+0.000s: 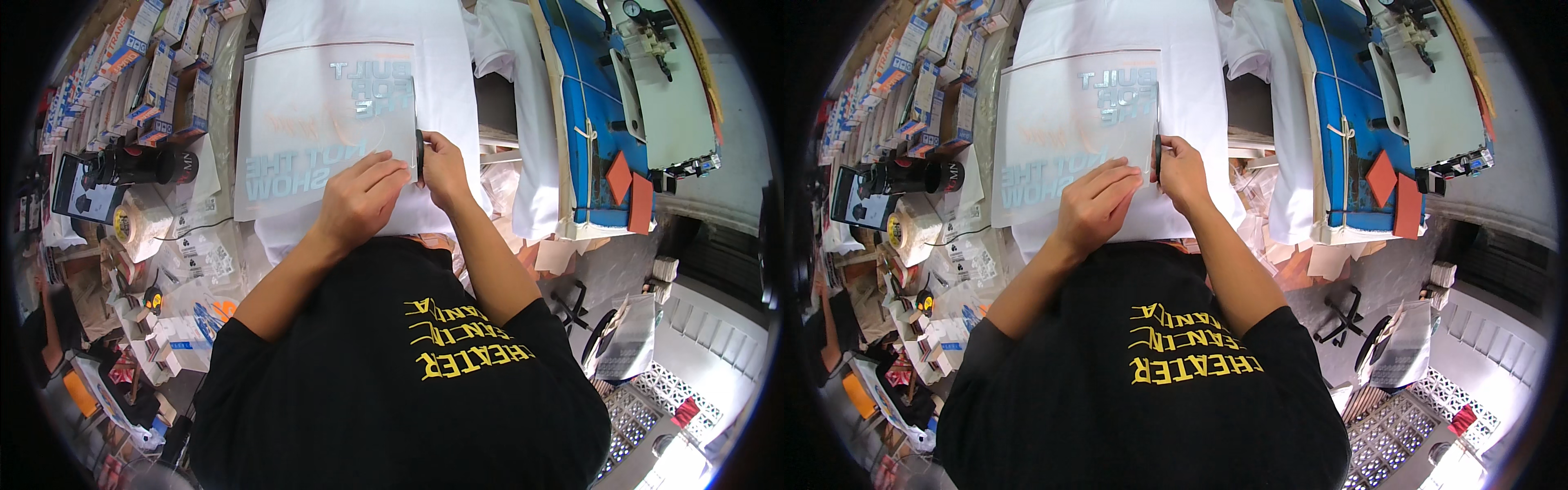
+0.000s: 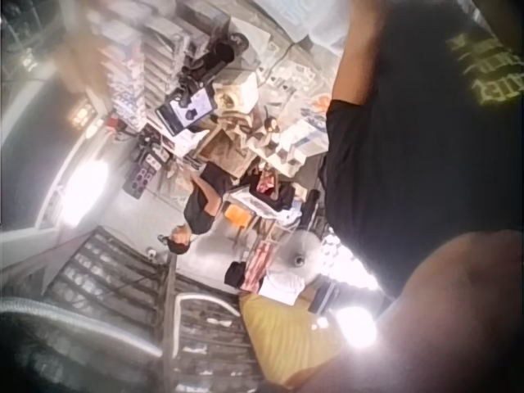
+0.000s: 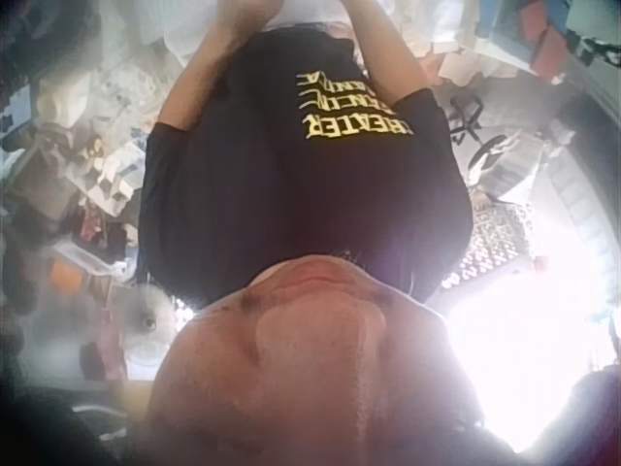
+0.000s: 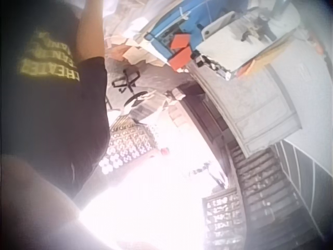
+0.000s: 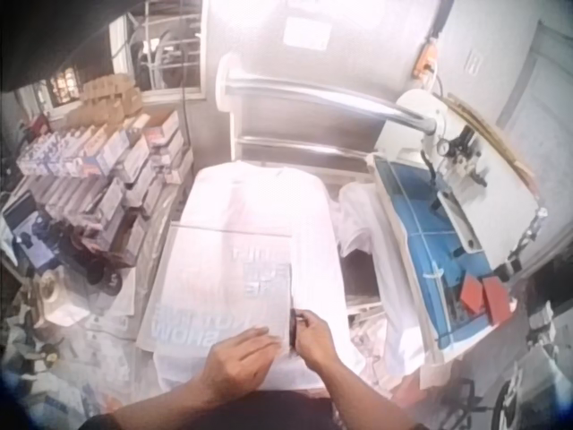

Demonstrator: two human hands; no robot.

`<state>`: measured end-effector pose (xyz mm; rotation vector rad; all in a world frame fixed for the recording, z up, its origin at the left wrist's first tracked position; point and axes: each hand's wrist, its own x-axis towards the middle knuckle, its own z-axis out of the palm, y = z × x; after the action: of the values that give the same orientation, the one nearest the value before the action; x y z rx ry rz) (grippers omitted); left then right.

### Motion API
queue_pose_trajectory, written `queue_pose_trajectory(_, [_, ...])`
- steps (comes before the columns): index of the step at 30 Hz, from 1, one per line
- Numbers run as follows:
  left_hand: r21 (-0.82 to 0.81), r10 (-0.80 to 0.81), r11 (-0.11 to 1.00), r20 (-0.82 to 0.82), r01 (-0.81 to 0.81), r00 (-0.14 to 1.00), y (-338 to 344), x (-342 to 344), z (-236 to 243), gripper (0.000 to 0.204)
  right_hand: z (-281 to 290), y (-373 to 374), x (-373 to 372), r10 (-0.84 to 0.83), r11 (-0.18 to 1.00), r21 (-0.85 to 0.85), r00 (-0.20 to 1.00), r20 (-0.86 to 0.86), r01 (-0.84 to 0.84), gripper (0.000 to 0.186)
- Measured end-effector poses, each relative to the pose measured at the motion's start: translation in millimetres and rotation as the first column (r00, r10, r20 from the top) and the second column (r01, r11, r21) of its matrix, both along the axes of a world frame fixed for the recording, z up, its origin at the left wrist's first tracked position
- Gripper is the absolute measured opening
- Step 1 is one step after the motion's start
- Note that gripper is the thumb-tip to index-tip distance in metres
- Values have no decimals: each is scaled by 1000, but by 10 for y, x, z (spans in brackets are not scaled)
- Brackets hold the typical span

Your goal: The person positions white t-shirts onto a flat surface, aligns large printed transfers onto them, and uses shears to trim excess material from the transfer sheets.

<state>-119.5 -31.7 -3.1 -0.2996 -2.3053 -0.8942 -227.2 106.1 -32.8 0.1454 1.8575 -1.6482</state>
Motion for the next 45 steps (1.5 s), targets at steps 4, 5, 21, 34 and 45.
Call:
queue_pose_trajectory(4, [5, 1, 1000, -3, -1, 1000, -22, 32, 68, 15, -5, -47, -99, -25, 1000, -3, 1000, -11, 25, 31])
queue_pose_trajectory(5, [4, -1, 1000, -3, 1, 1000, -21, 49, 91, 15, -7, -67, -138, -31, 999, -12, 999, -13, 30, 31])
queue_pose_trajectory(21, [-118, 220, 975, 545, -186, 809, -127, 295, -26, 59, 19, -207, -458, -28, 997, 70, 990, -139, 38, 29])
queue_pose_trajectory(34, [-370, 125, 928, 413, 41, 902, -1569, -705, -600, 59, 66, 1460, 587, 376, 927, -86, 890, 259, -366, 42])
queue_pose_trajectory(45, [-173, -75, 975, 344, 142, 936, -272, -422, -539, 49, -32, 759, 850, 134, 988, -101, 975, 177, -118, 44])
